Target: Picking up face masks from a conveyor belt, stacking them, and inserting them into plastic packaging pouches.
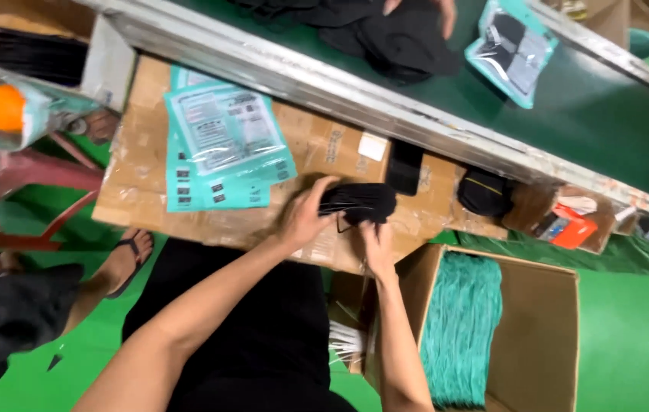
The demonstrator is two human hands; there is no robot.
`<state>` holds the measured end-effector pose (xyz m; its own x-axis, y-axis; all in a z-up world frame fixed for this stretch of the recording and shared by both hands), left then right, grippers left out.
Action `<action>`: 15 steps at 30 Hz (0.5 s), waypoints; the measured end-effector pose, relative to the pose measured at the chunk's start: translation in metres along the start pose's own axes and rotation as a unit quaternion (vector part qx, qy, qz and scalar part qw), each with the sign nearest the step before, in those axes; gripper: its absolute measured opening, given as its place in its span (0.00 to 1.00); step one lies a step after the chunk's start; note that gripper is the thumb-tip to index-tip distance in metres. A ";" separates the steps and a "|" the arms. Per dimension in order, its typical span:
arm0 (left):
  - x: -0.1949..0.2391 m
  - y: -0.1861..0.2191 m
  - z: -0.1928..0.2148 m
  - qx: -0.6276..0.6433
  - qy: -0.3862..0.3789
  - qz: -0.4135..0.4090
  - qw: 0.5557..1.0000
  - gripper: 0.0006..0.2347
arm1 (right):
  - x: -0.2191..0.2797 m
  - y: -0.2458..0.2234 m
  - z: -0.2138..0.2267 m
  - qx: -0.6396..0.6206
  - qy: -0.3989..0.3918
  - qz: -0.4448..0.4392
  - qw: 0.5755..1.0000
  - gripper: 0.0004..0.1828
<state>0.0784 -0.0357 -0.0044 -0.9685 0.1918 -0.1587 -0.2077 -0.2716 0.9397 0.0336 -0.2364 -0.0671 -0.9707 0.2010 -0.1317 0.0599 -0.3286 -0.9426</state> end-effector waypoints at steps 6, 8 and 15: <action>0.013 0.055 0.098 -0.212 0.111 -0.257 0.936 0.17 | -0.014 -0.011 0.012 -0.066 0.162 -0.042 0.984 0.22; 0.016 0.039 0.124 -0.299 0.111 -0.279 0.906 0.09 | -0.014 -0.006 0.009 -0.111 0.186 -0.059 0.975 0.24; -0.021 -0.005 0.149 -0.332 0.032 -0.119 0.935 0.06 | -0.040 -0.044 -0.089 -0.328 0.039 -0.161 0.930 0.24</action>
<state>0.1203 0.1019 0.0391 -0.8857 0.2706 -0.3772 -0.4376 -0.7580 0.4837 0.0903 -0.1477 -0.0480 -0.9447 0.2653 0.1929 -0.0781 0.3892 -0.9178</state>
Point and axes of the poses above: each hand's wrist, its own x-axis away from the middle knuckle, its own z-axis out of the back of the hand, y = z × x, the point moved 9 cm from there along -x, towards the middle knuckle, and after that the axes turned 8 degrees about y, right-handed, at the moved point
